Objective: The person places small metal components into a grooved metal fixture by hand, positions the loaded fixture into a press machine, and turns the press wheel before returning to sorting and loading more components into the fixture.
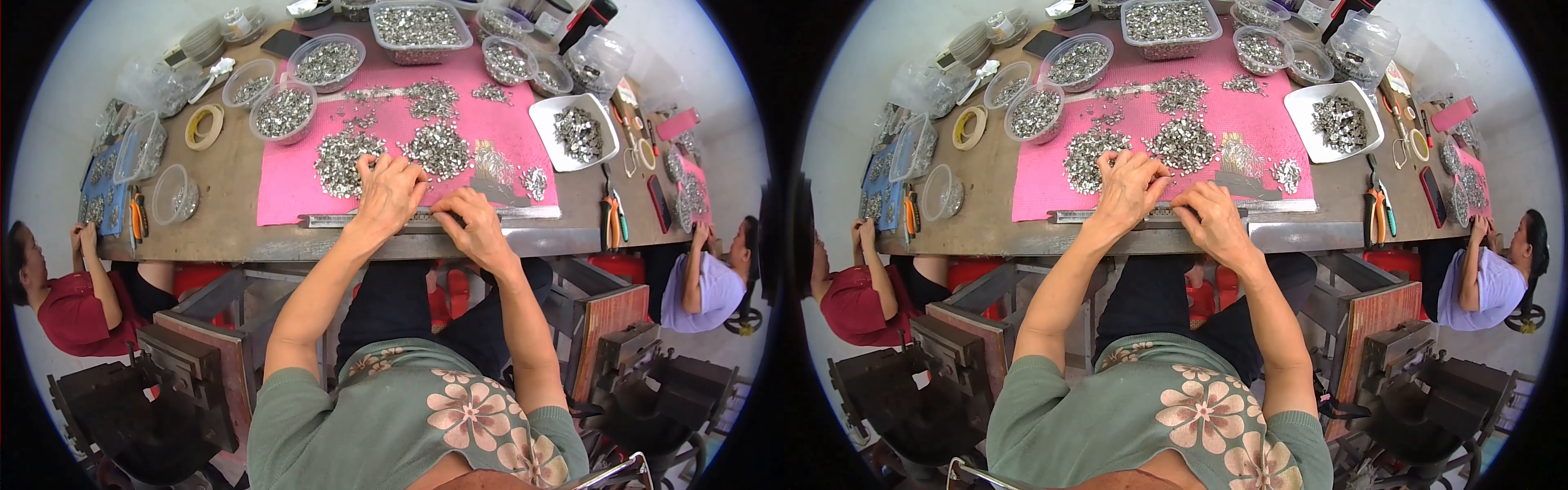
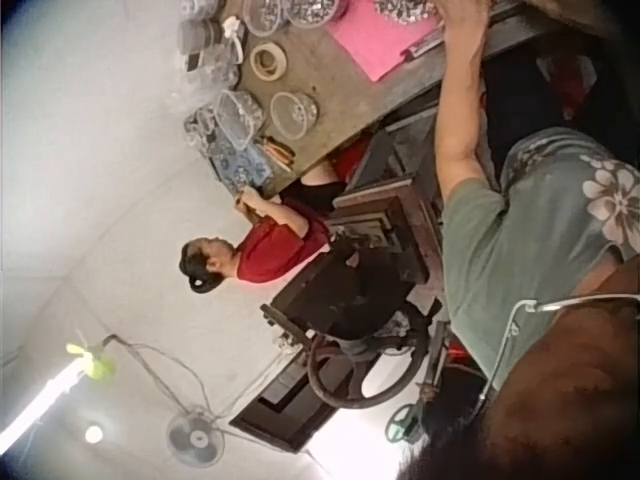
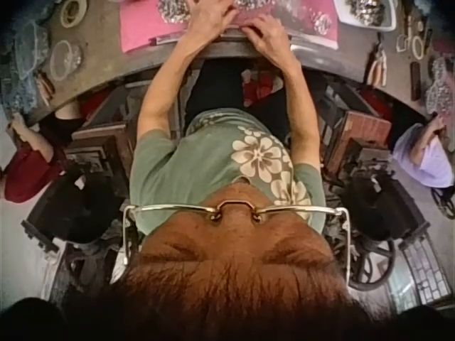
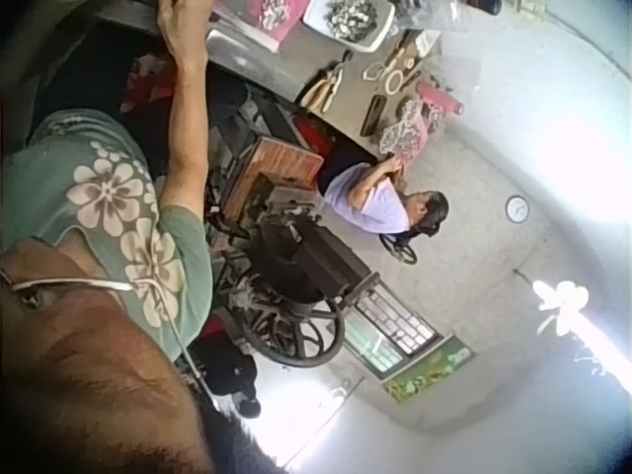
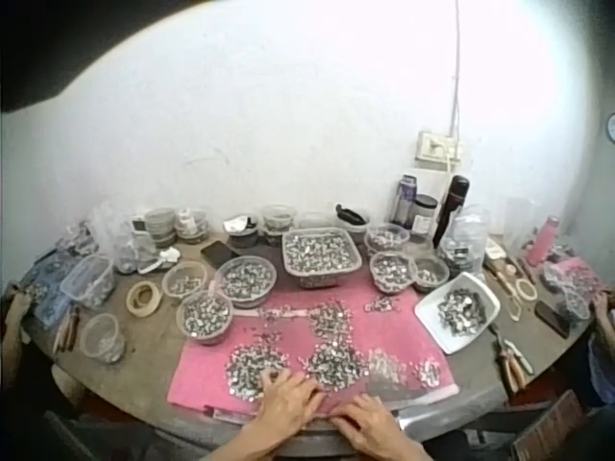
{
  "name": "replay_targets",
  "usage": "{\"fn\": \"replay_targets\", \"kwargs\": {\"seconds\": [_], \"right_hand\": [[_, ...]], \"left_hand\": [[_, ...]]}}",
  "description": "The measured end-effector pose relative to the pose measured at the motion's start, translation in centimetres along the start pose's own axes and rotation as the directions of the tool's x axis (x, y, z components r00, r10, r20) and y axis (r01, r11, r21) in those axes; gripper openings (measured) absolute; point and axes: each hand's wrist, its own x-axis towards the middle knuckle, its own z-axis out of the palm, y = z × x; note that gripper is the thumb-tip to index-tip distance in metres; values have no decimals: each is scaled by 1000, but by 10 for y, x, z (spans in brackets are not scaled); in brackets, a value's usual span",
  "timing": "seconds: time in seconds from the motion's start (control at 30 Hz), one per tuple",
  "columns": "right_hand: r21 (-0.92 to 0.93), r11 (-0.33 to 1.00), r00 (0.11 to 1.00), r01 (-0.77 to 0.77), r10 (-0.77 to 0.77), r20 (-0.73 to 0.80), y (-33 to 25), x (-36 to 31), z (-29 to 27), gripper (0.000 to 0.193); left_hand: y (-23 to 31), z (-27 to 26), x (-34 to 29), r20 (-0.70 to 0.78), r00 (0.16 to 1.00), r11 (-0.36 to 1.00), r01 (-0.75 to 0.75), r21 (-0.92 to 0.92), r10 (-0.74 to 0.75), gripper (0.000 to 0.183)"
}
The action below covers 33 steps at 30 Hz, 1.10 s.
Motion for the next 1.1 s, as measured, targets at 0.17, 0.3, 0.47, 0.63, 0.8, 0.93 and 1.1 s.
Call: {"fn": "replay_targets", "kwargs": {"seconds": [0.17,0.3,0.47,0.63,0.8,0.93,1.1], "right_hand": [[-109,994,990,-1,-15,-142,24,23,5,8],[-260,966,992,3,-37,-125,30,31,12,7],[-171,985,997,-11,-2,-73,12,12,3,6],[-115,992,996,41,-50,-72,1,-5,-1,5],[-104,994,997,15,-23,-72,6,-2,-4,4],[-213,977,980,-1,-41,-194,27,16,2,5],[-366,930,975,-13,-69,-210,36,28,11,8]], "left_hand": [[4,-4,-2,13,1000,1000,-2,-16,2,10],[5,-5,-1,-11,1000,999,10,-37,-10,9],[2,-4,-3,-11,1000,1000,-15,-27,15,8],[3,-5,-3,2,1000,1000,-25,-8,25,6],[18,-13,-12,-11,1000,998,-26,-62,26,6],[31,-17,-23,-15,999,991,-35,-130,33,8],[36,-9,-30,-25,999,992,-40,-117,38,9]]}}
